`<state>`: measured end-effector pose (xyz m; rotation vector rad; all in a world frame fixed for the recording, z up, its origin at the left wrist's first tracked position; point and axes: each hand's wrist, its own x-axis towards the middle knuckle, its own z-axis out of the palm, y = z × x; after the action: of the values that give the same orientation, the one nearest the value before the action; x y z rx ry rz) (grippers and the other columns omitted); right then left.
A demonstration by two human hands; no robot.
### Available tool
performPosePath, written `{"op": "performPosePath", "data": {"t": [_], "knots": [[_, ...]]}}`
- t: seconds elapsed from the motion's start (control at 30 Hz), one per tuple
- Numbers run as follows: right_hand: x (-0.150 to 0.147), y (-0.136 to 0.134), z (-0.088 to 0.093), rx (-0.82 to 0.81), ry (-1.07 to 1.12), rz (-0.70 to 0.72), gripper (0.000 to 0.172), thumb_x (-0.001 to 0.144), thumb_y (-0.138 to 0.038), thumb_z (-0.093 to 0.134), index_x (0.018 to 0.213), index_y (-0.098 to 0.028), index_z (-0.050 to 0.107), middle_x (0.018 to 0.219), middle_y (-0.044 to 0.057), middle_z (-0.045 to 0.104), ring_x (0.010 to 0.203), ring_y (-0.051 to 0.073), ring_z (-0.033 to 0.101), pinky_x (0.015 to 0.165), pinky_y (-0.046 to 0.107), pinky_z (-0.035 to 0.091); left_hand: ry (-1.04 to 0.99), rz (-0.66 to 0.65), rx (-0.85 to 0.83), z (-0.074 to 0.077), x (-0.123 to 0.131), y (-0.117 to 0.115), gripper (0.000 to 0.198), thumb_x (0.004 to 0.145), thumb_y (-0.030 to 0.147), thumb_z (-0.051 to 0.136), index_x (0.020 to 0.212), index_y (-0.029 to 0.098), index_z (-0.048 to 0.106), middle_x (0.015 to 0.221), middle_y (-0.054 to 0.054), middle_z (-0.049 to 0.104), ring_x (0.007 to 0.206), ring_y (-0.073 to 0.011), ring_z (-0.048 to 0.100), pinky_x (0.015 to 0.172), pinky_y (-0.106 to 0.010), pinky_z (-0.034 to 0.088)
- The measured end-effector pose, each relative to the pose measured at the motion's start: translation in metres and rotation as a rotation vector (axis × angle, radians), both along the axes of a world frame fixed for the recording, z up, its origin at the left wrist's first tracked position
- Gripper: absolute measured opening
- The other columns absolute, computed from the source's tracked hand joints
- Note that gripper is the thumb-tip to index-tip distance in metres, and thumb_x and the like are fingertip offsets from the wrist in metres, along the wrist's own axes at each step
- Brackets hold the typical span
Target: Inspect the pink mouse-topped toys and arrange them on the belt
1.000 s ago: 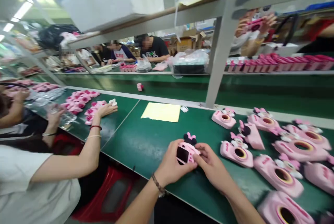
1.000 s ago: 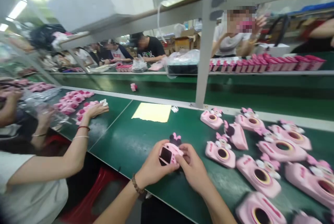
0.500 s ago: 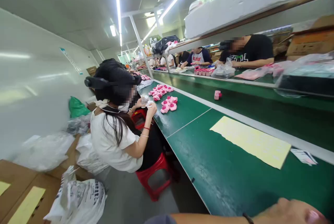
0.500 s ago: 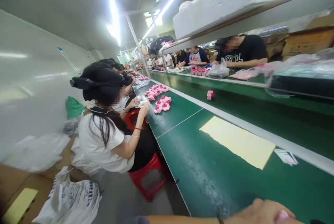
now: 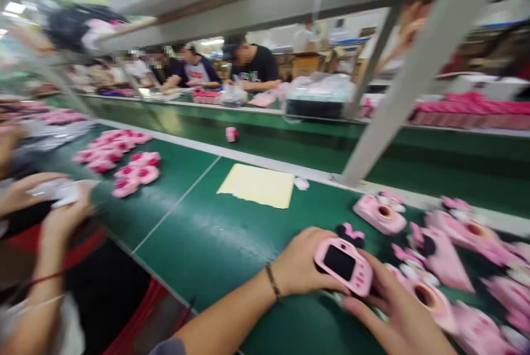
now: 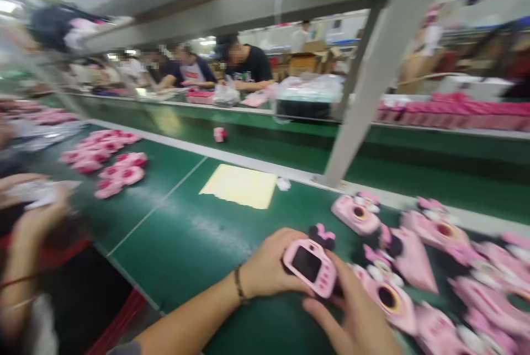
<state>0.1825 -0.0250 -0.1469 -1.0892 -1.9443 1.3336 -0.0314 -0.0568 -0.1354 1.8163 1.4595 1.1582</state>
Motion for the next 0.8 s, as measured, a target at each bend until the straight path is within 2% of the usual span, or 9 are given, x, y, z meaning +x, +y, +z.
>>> {"op": "performPosePath", "data": {"t": [0.03,0.13,0.2,0.37,0.57,0.6,0.67,0.73,0.8], "knots": [[0.002,-0.002,0.008,0.032,-0.034,-0.002,0.064,0.078,-0.044,0.076,0.136,-0.029,0.054,0.135,0.013,0.06,0.117,0.035,0.063,0.089,0.049,0.061,0.019,-0.003,-0.017,0.001,-0.002,-0.001,0.076,0.059,0.048,0.091,0.124,0.022,0.06,0.12,-0.006,0.068,0.111,-0.0235,0.064,0.101,-0.035,0.053],[-0.003,0.0,0.031,0.174,-0.148,0.01,0.051,0.084,-0.032,0.072,0.133,-0.027,0.057,0.133,0.012,0.058,0.122,0.034,0.056,0.099,0.055,0.055,-0.039,-0.097,-0.064,0.001,-0.007,-0.002,0.065,0.08,0.034,0.078,0.137,0.02,0.051,0.14,-0.012,0.056,0.13,-0.0267,0.053,0.115,-0.045,0.04],[-0.004,0.004,0.039,0.211,-0.139,0.053,0.052,0.087,-0.029,0.07,0.136,-0.026,0.054,0.135,0.012,0.056,0.124,0.031,0.054,0.105,0.054,0.051,0.004,-0.102,-0.059,-0.001,-0.009,-0.001,0.061,0.085,0.031,0.073,0.14,0.022,0.049,0.141,-0.012,0.055,0.131,-0.0266,0.052,0.116,-0.047,0.04],[0.002,0.002,0.043,0.29,-0.167,0.094,0.053,0.093,-0.028,0.064,0.143,-0.026,0.046,0.141,0.012,0.053,0.13,0.029,0.052,0.11,0.053,0.046,0.038,-0.122,0.021,0.0,-0.016,0.001,0.056,0.08,0.037,0.08,0.129,0.025,0.057,0.128,-0.007,0.063,0.118,-0.0231,0.06,0.104,-0.039,0.05],[0.012,-0.001,0.054,0.339,-0.214,0.179,0.055,0.093,-0.033,0.064,0.146,-0.029,0.047,0.142,0.011,0.053,0.13,0.032,0.052,0.113,0.056,0.04,0.069,-0.122,0.132,0.011,-0.018,-0.009,0.06,0.075,0.04,0.083,0.128,0.027,0.058,0.121,-0.006,0.065,0.111,-0.0229,0.063,0.098,-0.037,0.053],[0.014,-0.004,0.057,0.312,-0.16,0.158,0.056,0.092,-0.037,0.065,0.145,-0.03,0.048,0.144,0.011,0.051,0.132,0.033,0.05,0.114,0.055,0.04,0.057,-0.111,0.151,0.014,-0.015,-0.012,0.061,0.075,0.043,0.083,0.129,0.028,0.057,0.122,-0.006,0.065,0.111,-0.0236,0.063,0.098,-0.037,0.054],[0.014,-0.014,0.062,0.178,0.077,0.021,0.059,0.09,-0.05,0.067,0.143,-0.033,0.048,0.15,0.01,0.046,0.133,0.033,0.049,0.108,0.051,0.046,-0.006,-0.08,0.161,0.02,-0.005,-0.017,0.061,0.078,0.051,0.078,0.131,0.03,0.056,0.123,-0.007,0.064,0.11,-0.0248,0.063,0.097,-0.039,0.054],[0.008,-0.026,0.064,-0.066,0.414,-0.145,0.067,0.085,-0.066,0.063,0.141,-0.034,0.047,0.149,0.01,0.047,0.126,0.033,0.055,0.097,0.047,0.053,-0.093,-0.052,0.146,0.027,0.007,-0.019,0.061,0.082,0.061,0.068,0.134,0.032,0.054,0.123,-0.007,0.063,0.11,-0.0256,0.062,0.096,-0.041,0.055],[-0.003,-0.035,0.065,-0.372,0.683,-0.152,0.076,0.079,-0.08,0.055,0.136,-0.03,0.049,0.137,0.013,0.057,0.116,0.034,0.062,0.091,0.048,0.055,-0.103,-0.089,0.176,0.035,0.019,-0.016,0.063,0.083,0.067,0.063,0.135,0.033,0.053,0.123,-0.008,0.062,0.114,-0.0274,0.059,0.098,-0.044,0.054]]}}
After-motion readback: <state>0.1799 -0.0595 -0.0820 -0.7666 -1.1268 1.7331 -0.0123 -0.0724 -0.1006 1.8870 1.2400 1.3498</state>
